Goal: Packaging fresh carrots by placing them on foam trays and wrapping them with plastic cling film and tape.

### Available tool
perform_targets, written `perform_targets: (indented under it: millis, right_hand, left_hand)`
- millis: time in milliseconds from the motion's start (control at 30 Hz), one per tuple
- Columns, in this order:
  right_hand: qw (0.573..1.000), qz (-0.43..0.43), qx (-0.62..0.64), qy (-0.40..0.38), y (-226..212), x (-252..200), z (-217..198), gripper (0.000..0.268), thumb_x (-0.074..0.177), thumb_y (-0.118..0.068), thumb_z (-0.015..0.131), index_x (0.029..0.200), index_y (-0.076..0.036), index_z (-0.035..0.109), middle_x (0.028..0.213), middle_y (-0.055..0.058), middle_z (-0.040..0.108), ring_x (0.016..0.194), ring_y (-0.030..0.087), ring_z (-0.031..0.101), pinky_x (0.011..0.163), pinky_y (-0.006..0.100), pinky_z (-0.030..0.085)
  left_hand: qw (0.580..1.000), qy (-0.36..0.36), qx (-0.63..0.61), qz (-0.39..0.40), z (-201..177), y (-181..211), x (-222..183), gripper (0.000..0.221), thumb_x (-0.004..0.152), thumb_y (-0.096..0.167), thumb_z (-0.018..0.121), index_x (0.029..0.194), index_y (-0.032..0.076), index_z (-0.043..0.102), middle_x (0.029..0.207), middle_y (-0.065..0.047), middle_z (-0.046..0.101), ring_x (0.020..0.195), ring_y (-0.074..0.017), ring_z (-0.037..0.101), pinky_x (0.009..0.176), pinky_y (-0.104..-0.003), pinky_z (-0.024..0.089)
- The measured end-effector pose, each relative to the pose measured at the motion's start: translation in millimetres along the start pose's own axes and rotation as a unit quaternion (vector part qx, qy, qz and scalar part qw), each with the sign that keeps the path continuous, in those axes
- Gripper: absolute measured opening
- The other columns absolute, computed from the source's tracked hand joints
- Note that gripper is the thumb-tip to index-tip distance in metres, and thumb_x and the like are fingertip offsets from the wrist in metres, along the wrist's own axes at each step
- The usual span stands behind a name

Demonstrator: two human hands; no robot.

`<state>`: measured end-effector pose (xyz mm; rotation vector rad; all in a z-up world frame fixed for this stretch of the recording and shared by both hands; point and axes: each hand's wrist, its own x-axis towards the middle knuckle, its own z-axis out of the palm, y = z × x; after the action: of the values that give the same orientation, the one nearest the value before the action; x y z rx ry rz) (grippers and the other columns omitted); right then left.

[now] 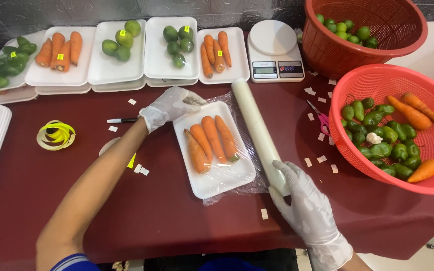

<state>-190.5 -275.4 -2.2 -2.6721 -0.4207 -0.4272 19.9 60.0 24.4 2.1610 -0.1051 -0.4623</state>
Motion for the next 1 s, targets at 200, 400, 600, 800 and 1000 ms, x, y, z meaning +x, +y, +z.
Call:
perform_targets:
  millis: [200, 400, 600, 800, 1000]
  right_hand:
    - [0.987, 0.068, 0.065, -0.132, 16.9, 17.5, -11.6, 0.059, 0.083, -0.030, 0.074, 0.138, -0.033, 0.052, 0.140, 0.000, 0.056, 0.110, 0.021, 0.068, 0.078, 0.041, 0.059]
    - [0.993, -0.050, 0.079, -0.069, 30.3, 19.2, -9.9, 0.050, 0.088, -0.017, 0.069, 0.135, -0.023, 0.054, 0.140, 0.004, 0.062, 0.121, 0.020, 0.065, 0.110, 0.038, 0.045]
    - [0.997, -0.021, 0.032, -0.061, 22.0, 65.9, -9.2, 0.027, 0.093, -0.017, 0.066, 0.119, -0.025, 0.067, 0.131, -0.003, 0.068, 0.129, 0.025, 0.061, 0.093, 0.052, 0.059]
    - [0.986, -0.113, 0.119, -0.024, 24.9, 125.3, 18.5, 0.035, 0.096, -0.008, 0.066, 0.130, -0.014, 0.061, 0.129, 0.012, 0.066, 0.118, 0.034, 0.065, 0.089, 0.050, 0.059]
    - [0.968, -0.144, 0.199, -0.053, 24.7, 165.7, 42.9, 0.042, 0.090, 0.006, 0.065, 0.128, -0.009, 0.058, 0.122, 0.013, 0.069, 0.109, 0.033, 0.071, 0.093, 0.050, 0.058]
  left_hand:
    - [0.999, 0.033, 0.022, -0.019, -1.9, -17.5, -24.1, 0.036, 0.082, 0.024, 0.068, 0.115, 0.014, 0.077, 0.104, 0.004, 0.077, 0.095, -0.0048, 0.067, 0.086, -0.021, 0.051]
    - [0.996, 0.065, 0.053, -0.038, 5.3, -27.9, -55.4, 0.038, 0.080, 0.026, 0.066, 0.115, 0.020, 0.077, 0.096, 0.005, 0.074, 0.092, -0.0082, 0.067, 0.087, -0.025, 0.051]
    - [0.990, 0.113, 0.038, -0.069, 14.6, -65.2, -84.8, 0.039, 0.076, 0.038, 0.080, 0.114, 0.029, 0.077, 0.098, 0.005, 0.079, 0.097, -0.0156, 0.074, 0.091, -0.037, 0.057]
    - [0.970, 0.147, -0.126, -0.146, 37.9, -60.0, -148.2, 0.057, 0.072, 0.018, 0.085, 0.126, 0.009, 0.070, 0.097, -0.008, 0.080, 0.081, -0.0154, 0.073, 0.076, -0.031, 0.060]
    - [0.954, 0.166, -0.206, -0.141, 58.8, -30.6, -191.4, 0.063, 0.071, 0.007, 0.087, 0.128, -0.003, 0.063, 0.093, -0.010, 0.073, 0.072, -0.0125, 0.066, 0.070, -0.027, 0.060]
